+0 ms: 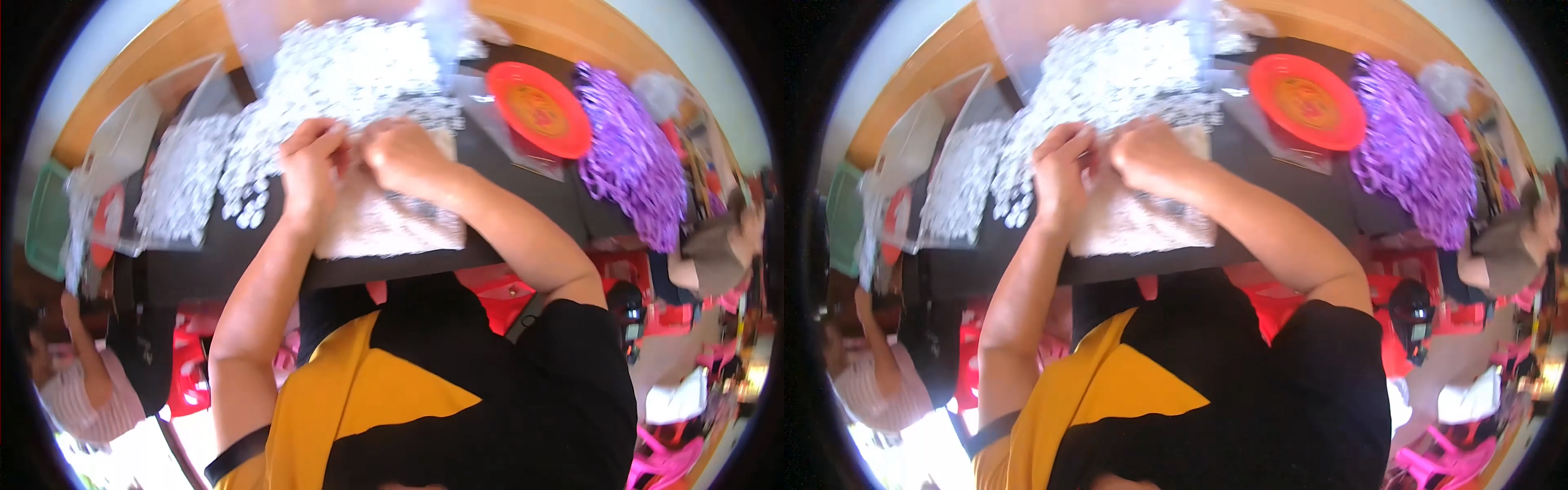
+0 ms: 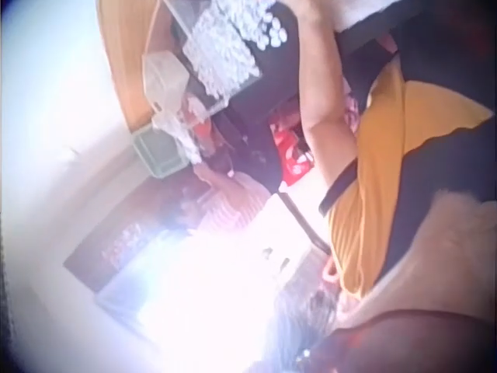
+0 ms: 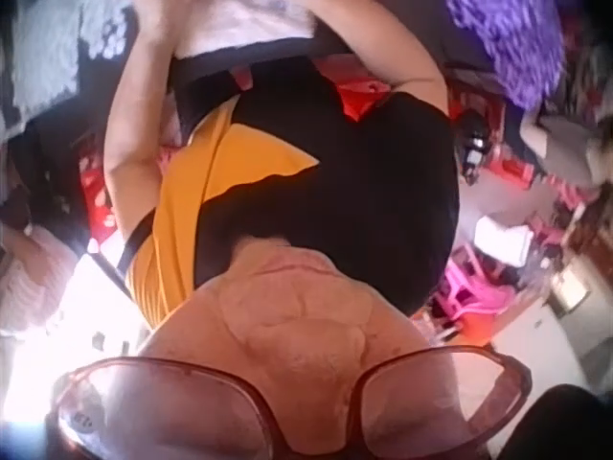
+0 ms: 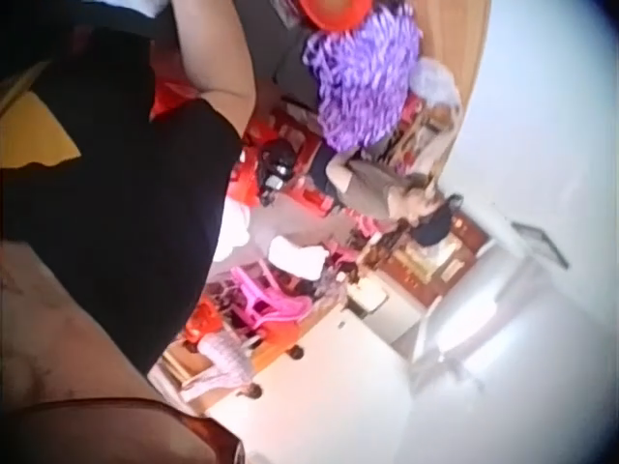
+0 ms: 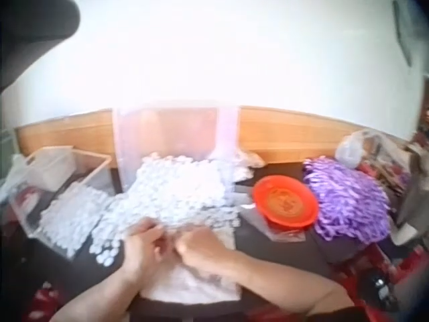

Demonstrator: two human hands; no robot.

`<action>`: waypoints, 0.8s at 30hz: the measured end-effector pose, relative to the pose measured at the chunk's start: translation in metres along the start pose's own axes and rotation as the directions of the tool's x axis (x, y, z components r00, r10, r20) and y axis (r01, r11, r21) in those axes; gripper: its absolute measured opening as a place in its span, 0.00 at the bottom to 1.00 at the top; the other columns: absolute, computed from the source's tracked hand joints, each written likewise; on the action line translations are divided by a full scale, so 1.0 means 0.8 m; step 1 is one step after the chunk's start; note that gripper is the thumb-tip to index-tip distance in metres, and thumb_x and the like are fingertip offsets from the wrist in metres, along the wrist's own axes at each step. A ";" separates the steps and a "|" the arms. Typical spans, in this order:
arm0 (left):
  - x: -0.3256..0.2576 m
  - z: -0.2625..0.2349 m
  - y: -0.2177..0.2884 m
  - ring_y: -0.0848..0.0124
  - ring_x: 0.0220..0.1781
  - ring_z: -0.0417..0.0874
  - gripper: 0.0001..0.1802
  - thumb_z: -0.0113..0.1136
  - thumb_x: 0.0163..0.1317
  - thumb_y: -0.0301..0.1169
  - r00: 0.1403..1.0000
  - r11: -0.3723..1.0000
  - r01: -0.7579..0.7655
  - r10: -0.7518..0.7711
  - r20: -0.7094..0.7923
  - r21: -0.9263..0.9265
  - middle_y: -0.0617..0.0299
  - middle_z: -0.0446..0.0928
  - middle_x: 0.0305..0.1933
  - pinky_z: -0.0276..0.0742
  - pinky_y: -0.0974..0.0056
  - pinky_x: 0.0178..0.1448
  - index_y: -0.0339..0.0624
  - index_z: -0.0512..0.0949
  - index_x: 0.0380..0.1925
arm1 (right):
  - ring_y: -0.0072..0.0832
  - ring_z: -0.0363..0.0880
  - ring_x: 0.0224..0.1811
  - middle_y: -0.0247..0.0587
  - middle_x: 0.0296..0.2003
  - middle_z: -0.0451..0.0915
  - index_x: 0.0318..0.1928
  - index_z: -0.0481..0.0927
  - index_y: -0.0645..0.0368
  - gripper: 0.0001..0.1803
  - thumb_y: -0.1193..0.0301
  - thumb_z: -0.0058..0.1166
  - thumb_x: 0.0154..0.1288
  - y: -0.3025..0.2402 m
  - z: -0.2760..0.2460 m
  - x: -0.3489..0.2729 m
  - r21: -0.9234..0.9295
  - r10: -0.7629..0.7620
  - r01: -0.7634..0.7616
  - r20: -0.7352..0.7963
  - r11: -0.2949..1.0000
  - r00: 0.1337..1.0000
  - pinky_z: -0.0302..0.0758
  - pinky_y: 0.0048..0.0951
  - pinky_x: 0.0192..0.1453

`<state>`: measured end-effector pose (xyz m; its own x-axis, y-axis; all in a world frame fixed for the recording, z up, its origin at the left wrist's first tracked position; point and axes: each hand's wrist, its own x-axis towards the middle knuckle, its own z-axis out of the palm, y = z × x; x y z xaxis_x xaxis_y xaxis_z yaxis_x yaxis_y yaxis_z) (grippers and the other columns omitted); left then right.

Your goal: Picking up and sorting or inspecting small white plastic rings at a workspace.

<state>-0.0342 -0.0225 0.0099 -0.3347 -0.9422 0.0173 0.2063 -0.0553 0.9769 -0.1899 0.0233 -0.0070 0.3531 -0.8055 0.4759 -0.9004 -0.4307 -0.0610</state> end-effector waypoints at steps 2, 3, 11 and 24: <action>-0.001 0.001 0.000 0.74 0.23 0.73 0.07 0.57 0.61 0.27 1.000 1.000 -0.011 0.012 0.022 -0.030 0.61 0.75 0.25 0.65 0.68 0.26 0.33 0.78 0.35 | 0.45 0.79 0.32 0.47 0.26 0.78 0.26 0.79 0.60 0.03 0.74 0.54 0.49 0.006 -0.001 0.002 0.101 -0.017 0.020 -0.034 0.995 0.999 0.74 0.43 0.37; 0.003 0.000 -0.005 0.74 0.23 0.73 0.06 0.59 0.62 0.26 0.999 0.996 -0.001 0.006 0.054 -0.086 0.61 0.76 0.25 0.66 0.69 0.26 0.33 0.78 0.35 | 0.45 0.81 0.34 0.47 0.27 0.81 0.24 0.79 0.59 0.04 0.72 0.54 0.51 0.001 -0.011 0.005 0.285 0.135 -0.115 -0.053 0.952 0.989 0.75 0.43 0.38; -0.001 -0.006 -0.001 0.78 0.22 0.73 0.06 0.60 0.63 0.27 0.999 0.994 0.003 0.002 0.046 -0.112 0.64 0.76 0.24 0.65 0.73 0.22 0.35 0.78 0.32 | 0.16 0.74 0.28 0.31 0.26 0.79 0.37 0.82 0.63 0.07 0.71 0.57 0.65 -0.008 -0.064 0.041 0.827 0.526 -0.467 0.260 0.311 0.810 0.69 0.19 0.35; 0.000 -0.005 0.002 0.79 0.22 0.72 0.07 0.60 0.63 0.28 0.998 0.998 0.036 -0.033 0.054 -0.058 0.64 0.76 0.24 0.64 0.74 0.22 0.35 0.78 0.32 | 0.17 0.75 0.28 0.30 0.24 0.79 0.36 0.83 0.62 0.08 0.69 0.58 0.64 -0.014 -0.049 0.033 0.852 0.661 -0.454 0.185 0.261 0.728 0.68 0.19 0.36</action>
<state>-0.0301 -0.0240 0.0109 -0.3901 -0.9208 -0.0031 0.2469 -0.1079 0.9630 -0.1804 0.0223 0.0405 -0.2910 -0.9459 0.1436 -0.1792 -0.0936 -0.9794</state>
